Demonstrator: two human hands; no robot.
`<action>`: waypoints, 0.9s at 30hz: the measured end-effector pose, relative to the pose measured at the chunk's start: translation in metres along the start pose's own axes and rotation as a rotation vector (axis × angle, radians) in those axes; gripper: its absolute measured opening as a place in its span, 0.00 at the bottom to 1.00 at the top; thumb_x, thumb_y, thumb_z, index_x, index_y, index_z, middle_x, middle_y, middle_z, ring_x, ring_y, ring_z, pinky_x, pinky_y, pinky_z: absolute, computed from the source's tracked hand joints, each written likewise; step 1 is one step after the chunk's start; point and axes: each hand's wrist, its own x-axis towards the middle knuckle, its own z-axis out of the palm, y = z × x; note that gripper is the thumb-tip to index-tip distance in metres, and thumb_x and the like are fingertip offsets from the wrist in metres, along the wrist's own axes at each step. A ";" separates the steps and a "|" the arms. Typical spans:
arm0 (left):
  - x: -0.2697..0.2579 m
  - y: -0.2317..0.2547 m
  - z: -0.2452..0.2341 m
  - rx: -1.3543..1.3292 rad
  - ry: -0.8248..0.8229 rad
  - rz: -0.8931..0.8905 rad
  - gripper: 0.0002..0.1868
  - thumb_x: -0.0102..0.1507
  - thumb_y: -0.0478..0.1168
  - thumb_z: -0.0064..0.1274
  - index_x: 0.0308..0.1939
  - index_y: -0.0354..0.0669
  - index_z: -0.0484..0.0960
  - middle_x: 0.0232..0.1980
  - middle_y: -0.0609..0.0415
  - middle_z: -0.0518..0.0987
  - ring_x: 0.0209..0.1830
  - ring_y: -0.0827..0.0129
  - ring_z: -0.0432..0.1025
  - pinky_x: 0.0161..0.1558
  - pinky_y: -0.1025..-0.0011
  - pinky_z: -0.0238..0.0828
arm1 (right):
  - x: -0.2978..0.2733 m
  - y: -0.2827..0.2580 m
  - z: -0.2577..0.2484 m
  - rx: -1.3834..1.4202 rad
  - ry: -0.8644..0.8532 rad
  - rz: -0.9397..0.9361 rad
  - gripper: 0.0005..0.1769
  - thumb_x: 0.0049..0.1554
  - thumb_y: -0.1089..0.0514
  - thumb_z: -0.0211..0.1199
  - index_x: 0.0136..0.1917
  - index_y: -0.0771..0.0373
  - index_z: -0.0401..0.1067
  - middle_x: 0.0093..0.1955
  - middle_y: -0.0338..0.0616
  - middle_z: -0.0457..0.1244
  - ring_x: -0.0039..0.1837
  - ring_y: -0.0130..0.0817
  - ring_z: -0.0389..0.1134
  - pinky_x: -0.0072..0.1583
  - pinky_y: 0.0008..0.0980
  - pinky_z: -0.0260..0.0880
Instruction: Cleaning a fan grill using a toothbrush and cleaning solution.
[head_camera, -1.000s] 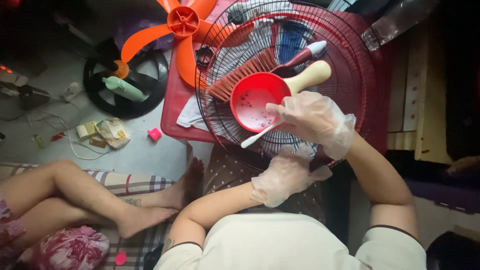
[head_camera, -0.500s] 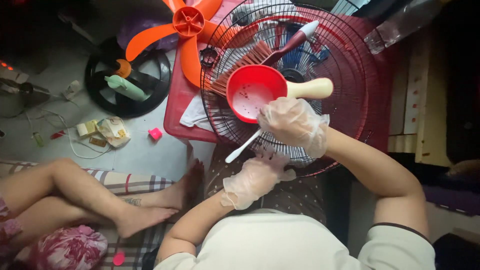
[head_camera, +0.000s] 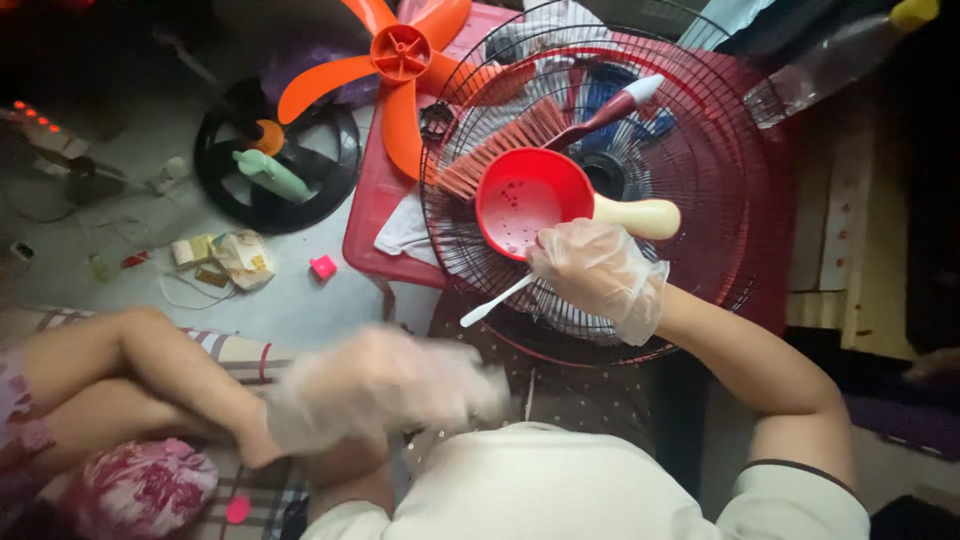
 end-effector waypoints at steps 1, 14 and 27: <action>0.004 -0.003 -0.011 0.096 0.245 -0.019 0.16 0.58 0.35 0.50 0.49 0.40 0.80 0.49 0.51 0.82 0.46 0.63 0.76 0.47 0.69 0.73 | -0.008 0.001 0.021 0.013 0.049 0.013 0.05 0.52 0.54 0.56 0.42 0.54 0.64 0.36 0.38 0.58 0.36 0.39 0.63 0.37 0.38 0.64; 0.101 -0.235 -0.013 0.935 0.115 -0.819 0.45 0.57 0.63 0.42 0.71 0.41 0.58 0.50 0.44 0.82 0.54 0.58 0.75 0.71 0.34 0.20 | -0.026 0.006 0.058 0.076 0.042 0.079 0.14 0.51 0.46 0.57 0.50 0.51 0.65 0.37 0.37 0.59 0.41 0.39 0.66 0.42 0.41 0.68; 0.136 -0.252 -0.077 1.150 -0.016 -0.721 0.13 0.60 0.40 0.48 0.37 0.36 0.85 0.39 0.39 0.81 0.48 0.49 0.75 0.71 0.38 0.34 | -0.021 0.009 0.061 0.238 -0.140 0.153 0.22 0.49 0.45 0.60 0.54 0.52 0.64 0.42 0.40 0.63 0.48 0.45 0.69 0.48 0.46 0.72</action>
